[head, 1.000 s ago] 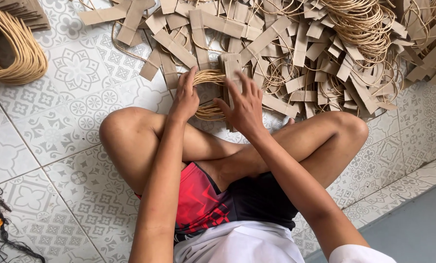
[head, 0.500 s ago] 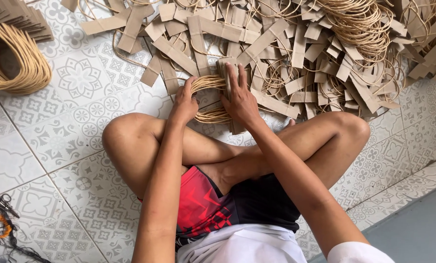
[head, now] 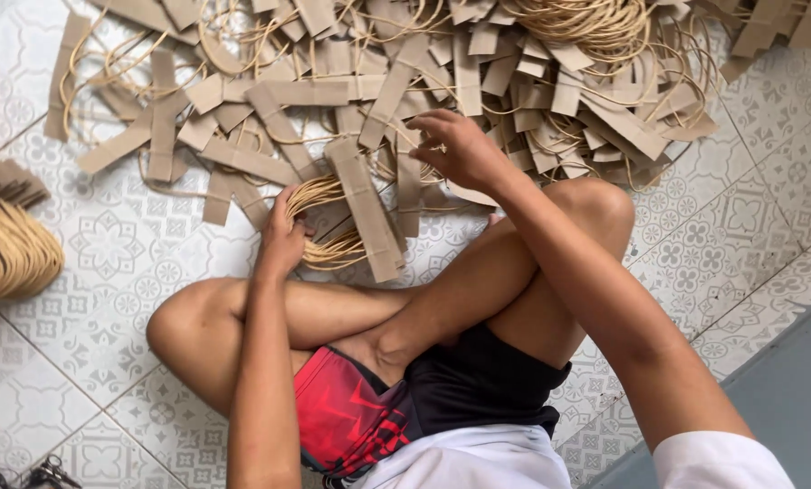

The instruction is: Assembling paper bag handles by pairing them with cardboard reinforcement strips and stacking them neatly.

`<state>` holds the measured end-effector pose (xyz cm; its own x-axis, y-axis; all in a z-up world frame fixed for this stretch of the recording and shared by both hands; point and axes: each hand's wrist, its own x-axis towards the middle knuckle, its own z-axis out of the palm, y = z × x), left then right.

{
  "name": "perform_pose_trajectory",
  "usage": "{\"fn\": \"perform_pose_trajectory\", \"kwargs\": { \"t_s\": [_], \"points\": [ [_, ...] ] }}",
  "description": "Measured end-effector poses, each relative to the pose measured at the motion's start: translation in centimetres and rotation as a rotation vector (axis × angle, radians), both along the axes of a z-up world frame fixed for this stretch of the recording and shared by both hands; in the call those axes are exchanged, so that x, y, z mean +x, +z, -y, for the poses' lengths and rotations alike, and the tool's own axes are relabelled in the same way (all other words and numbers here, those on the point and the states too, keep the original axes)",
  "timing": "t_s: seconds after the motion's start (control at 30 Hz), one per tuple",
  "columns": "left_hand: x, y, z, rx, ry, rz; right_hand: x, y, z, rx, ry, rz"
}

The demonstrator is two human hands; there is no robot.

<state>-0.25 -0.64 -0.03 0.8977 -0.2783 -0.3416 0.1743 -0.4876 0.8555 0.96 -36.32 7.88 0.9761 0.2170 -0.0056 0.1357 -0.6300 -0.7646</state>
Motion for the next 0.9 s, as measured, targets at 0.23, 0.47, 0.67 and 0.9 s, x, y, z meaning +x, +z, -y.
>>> {"fn": "perform_pose_trajectory", "kwargs": {
  "t_s": [0.23, 0.47, 0.67, 0.9],
  "points": [
    [0.2, 2.3, 1.1, 0.077, 0.035, -0.074, 0.1, 2.1, 1.4, 0.673, -0.419, 0.129],
    [0.2, 2.8, 1.5, 0.166, 0.059, -0.107, -0.7, -1.9, 1.4, -0.360, -0.128, -0.011],
    [0.0, 3.1, 1.6, 0.203, 0.063, -0.098, -0.1, -5.8, 0.9, -0.608, -0.122, -0.078],
    [-0.3, 2.6, 1.3, 0.185, 0.037, -0.047, -1.0, 2.1, 0.0, -0.370, -0.346, 0.537]
  ]
}}
